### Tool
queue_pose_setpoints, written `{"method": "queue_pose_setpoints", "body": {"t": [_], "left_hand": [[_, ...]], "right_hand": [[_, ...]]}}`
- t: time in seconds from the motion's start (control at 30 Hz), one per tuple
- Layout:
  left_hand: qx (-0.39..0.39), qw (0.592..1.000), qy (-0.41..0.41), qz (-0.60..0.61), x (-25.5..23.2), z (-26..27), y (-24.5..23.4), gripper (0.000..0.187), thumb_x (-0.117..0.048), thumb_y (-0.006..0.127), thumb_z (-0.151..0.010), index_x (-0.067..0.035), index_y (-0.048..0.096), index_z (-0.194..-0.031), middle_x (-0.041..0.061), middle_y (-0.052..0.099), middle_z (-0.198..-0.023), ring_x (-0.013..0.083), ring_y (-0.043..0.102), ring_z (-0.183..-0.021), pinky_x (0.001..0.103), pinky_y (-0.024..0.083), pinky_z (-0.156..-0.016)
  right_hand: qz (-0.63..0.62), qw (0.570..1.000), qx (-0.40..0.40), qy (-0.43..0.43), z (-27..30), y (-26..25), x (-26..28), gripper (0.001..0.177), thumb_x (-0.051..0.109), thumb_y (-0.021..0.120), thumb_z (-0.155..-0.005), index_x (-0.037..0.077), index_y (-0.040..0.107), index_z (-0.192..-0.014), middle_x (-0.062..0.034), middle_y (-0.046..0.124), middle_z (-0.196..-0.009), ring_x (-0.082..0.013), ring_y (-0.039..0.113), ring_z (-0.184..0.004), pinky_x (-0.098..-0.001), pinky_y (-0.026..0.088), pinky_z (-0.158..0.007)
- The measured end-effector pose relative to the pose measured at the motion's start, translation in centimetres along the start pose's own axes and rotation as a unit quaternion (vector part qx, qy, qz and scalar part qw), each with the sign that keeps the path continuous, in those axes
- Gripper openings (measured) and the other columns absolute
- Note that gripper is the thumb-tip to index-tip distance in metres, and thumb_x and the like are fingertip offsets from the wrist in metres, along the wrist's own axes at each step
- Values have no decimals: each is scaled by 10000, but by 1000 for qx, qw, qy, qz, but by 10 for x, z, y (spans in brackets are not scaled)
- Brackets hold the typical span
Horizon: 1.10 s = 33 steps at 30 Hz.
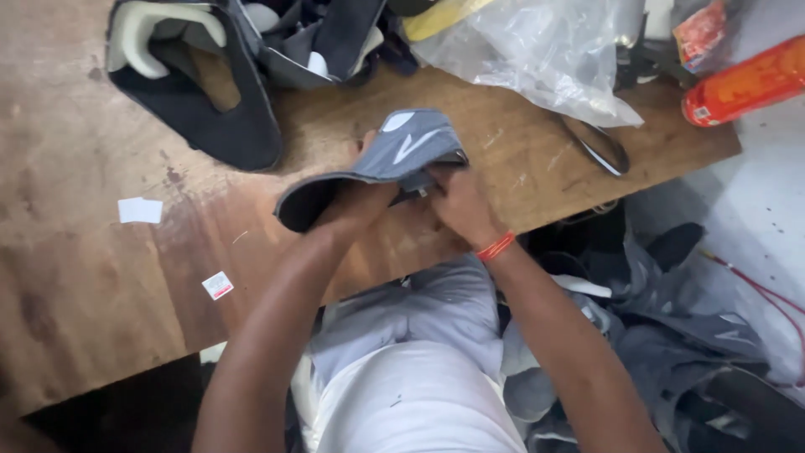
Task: The person sits at a wooden workbench and fits a gray knit shoe upper into a black heel counter by hand, pressing and smoothing the upper around the counter's edges. They turn the shoe over repeatedly to seat the parts together, then set the assembled shoe aside and pick up another upper to continue fitting.
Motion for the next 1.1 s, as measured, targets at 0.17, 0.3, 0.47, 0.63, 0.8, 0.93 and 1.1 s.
{"method": "queue_pose_setpoints", "body": {"t": [0.17,0.3,0.47,0.63,0.8,0.93,1.1], "left_hand": [[-52,995,1,88,2,-11,15,331,-260,591,-968,-54,618,-1226,203,649,-1189,391,626,-1150,431,504,-955],[-83,992,5,100,11,-11,12,336,-273,602,-967,-53,618,-1221,202,649,-1179,393,623,-1145,432,502,-949],[-92,995,42,23,4,4,9,366,-241,591,-983,-29,588,-1281,222,614,-1248,402,595,-1203,446,486,-1003],[-112,989,70,-71,21,21,-1,399,-208,581,-999,-4,559,-1341,243,579,-1317,411,567,-1261,460,470,-1056],[-96,977,115,-149,25,39,11,436,-176,570,-1014,20,529,-1401,263,545,-1386,420,539,-1318,474,454,-1110],[-89,960,147,-219,27,52,10,467,-150,562,-1027,40,505,-1450,280,518,-1442,427,517,-1364,485,441,-1152],[-91,931,192,-298,24,61,11,507,-117,552,-1042,64,475,-1510,301,483,-1511,437,489,-1422,499,425,-1206]], "right_hand": [[-67,990,31,116,2,-9,-16,293,99,585,-870,40,735,-1114,-236,728,-1036,-390,723,-986,-444,558,-848],[-29,994,26,99,-6,-9,-18,313,106,612,-866,57,743,-1146,-226,730,-1036,-402,719,-973,-454,557,-830],[80,996,11,-34,3,7,-32,401,74,618,-792,66,747,-1172,-224,727,-1063,-438,684,-999,-495,552,-866],[54,997,51,-21,-14,2,-5,364,100,653,-794,79,743,-1146,-207,729,-1048,-435,685,-972,-499,555,-836],[266,950,162,-26,4,24,-22,364,186,649,-818,47,753,-1137,-196,729,-1115,-383,670,-1055,-503,510,-931],[273,944,124,-136,3,12,9,517,395,609,-882,2,724,-1198,-190,694,-1246,-344,571,-1274,-519,336,-1155],[236,953,148,-120,6,7,18,602,546,559,-989,8,697,-1222,-192,667,-1308,-359,532,-1343,-529,268,-1209]]}}
Point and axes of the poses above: each hand's wrist, its own z-axis away from the middle knuckle, its own y-axis out of the palm, x = y × z, the point moved 5 cm from there along -z, towards the middle knuckle
